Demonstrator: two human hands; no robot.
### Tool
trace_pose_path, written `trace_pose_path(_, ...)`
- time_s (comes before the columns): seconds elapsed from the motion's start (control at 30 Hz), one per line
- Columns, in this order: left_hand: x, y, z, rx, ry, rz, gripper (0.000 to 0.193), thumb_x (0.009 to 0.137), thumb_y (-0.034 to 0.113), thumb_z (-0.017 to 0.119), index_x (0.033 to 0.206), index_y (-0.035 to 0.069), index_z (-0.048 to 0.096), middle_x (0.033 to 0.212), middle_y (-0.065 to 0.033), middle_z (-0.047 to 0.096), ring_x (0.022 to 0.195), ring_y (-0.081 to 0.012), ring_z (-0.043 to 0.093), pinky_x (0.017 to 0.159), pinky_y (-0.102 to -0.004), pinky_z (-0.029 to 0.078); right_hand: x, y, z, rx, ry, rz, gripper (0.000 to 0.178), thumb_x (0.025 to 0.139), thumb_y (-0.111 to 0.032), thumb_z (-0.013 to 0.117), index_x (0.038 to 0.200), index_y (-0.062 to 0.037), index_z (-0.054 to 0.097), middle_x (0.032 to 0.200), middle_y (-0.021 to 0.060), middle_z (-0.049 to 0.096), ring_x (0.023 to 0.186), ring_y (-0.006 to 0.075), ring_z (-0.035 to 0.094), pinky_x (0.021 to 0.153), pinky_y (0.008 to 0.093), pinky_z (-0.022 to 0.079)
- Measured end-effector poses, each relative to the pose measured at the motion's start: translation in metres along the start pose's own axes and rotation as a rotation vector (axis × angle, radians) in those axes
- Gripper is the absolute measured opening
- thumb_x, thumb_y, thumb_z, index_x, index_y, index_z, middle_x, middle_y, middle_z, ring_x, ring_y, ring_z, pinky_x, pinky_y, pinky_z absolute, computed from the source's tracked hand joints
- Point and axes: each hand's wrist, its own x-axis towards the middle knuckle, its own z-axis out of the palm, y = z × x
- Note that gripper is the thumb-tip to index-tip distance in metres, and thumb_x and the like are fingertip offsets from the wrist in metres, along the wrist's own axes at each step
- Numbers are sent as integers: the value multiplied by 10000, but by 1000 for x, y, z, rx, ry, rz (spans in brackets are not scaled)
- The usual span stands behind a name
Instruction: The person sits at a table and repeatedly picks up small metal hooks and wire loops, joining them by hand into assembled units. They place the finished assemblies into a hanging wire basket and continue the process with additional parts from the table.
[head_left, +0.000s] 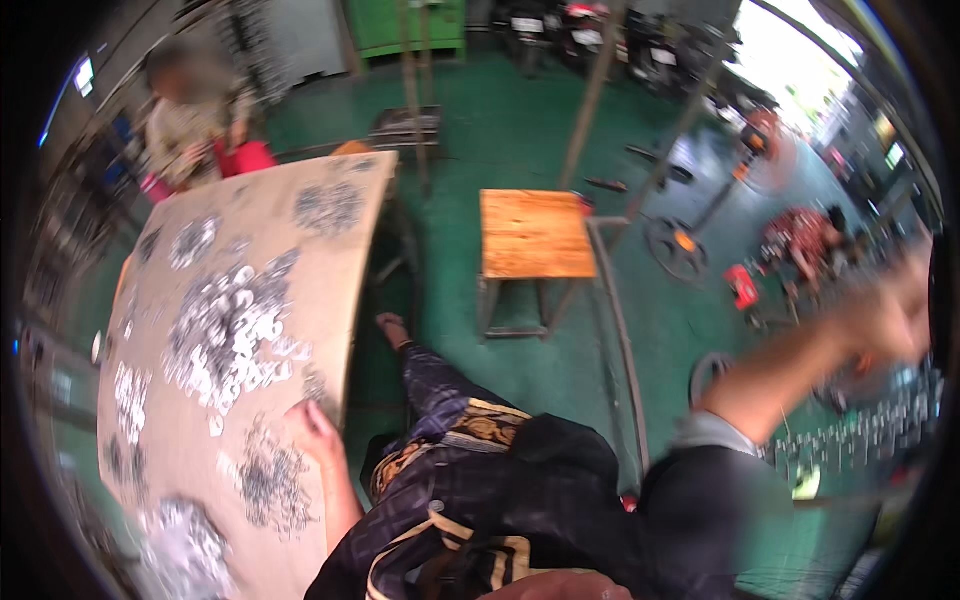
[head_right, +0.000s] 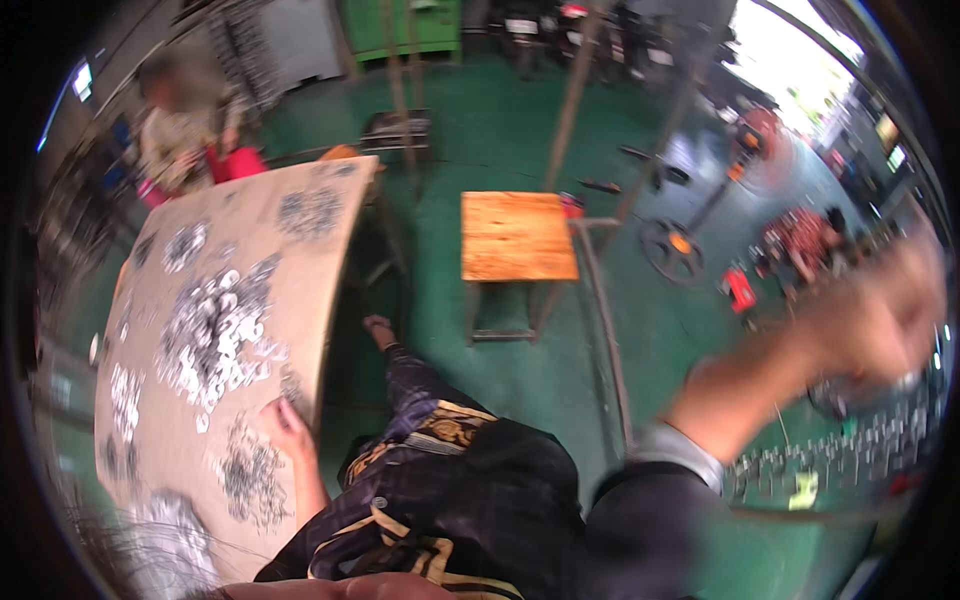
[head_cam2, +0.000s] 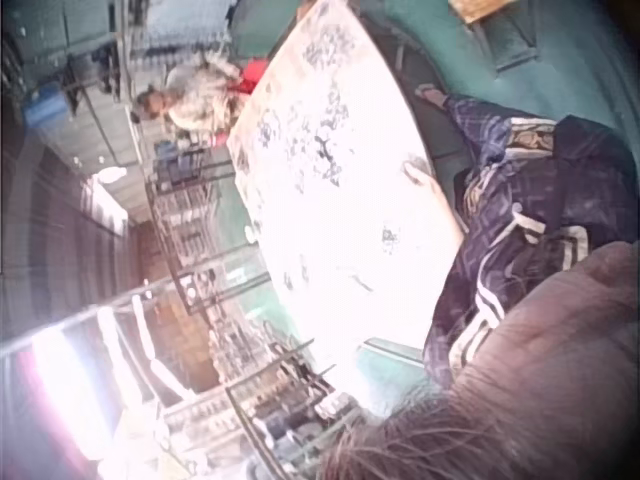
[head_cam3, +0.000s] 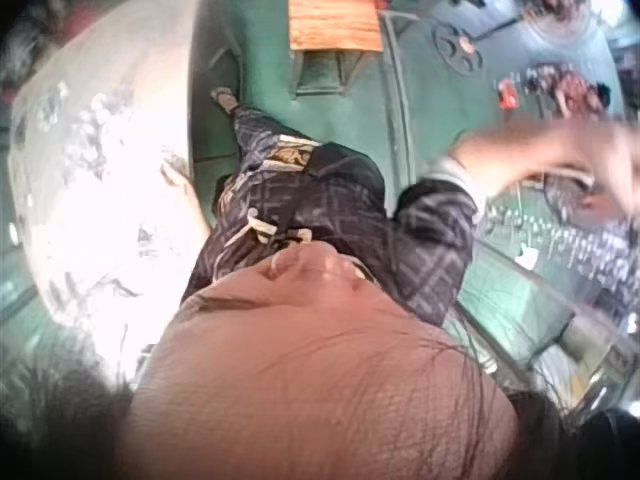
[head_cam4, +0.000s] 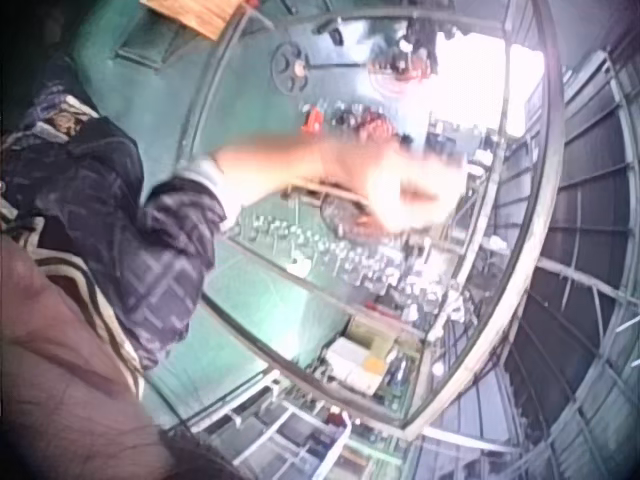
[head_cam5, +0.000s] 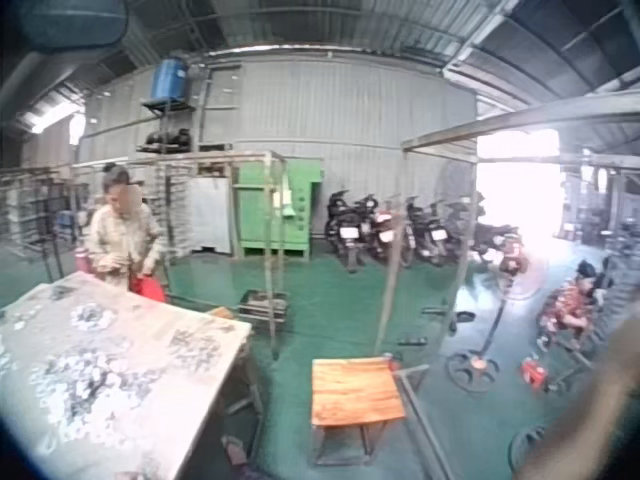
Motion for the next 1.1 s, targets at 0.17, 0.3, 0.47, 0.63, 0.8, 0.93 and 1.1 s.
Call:
trace_pose_path(0.17,-15,-12,-13,-69,-27,-130,223,976,179,569,931,-30,633,856,-183,610,798,-348,559,741,-433,448,-78,-177,83,808,-125,766,97,736,-107,702,662,-57,665,611,88,629,524,212,600,498,318,465)
trace_pose_path(0.3,-10,-13,-16,15,-121,-42,257,990,217,560,949,-22,643,869,-180,623,805,-336,566,738,-429,448,-119,-287,98,1066,-247,846,135,713,-121,725,624,-70,638,578,83,595,500,248,589,472,341,464)
trace_pose_path(0.47,-3,-10,5,-43,-151,-103,260,988,224,566,955,-18,654,872,-179,627,807,-338,576,743,-415,462,-132,-353,81,1257,-519,745,190,699,-202,706,585,-90,603,567,68,579,528,273,604,483,392,464)
trace_pose_path(0.63,-7,-10,-8,9,-119,-71,242,981,206,580,957,-23,655,869,-178,627,801,-329,577,727,-398,465,-133,-397,61,1497,-650,693,232,695,-204,706,556,-82,566,548,69,554,544,297,599,480,428,447)
trace_pose_path(0.8,-14,-16,-10,-32,-55,-196,142,952,105,575,910,-23,619,868,-166,601,799,-339,556,744,-415,458,-173,-434,40,1686,-929,626,136,738,-218,711,733,-89,668,661,79,624,630,300,633,552,411,488)
trace_pose_path(0.93,-2,0,-15,-26,-27,-95,45,885,19,584,885,-4,623,861,-164,602,811,-334,562,731,-380,457,-212,-445,21,1695,-1340,568,164,770,-219,720,890,-108,724,787,86,686,680,272,668,608,369,532)
trace_pose_path(1.1,11,1,-76,60,85,-313,27,832,20,657,858,17,652,794,-128,621,752,-295,585,719,-370,461,-239,-478,-2,1764,-1733,441,193,807,-284,687,867,-104,718,755,113,676,707,314,668,653,417,523)
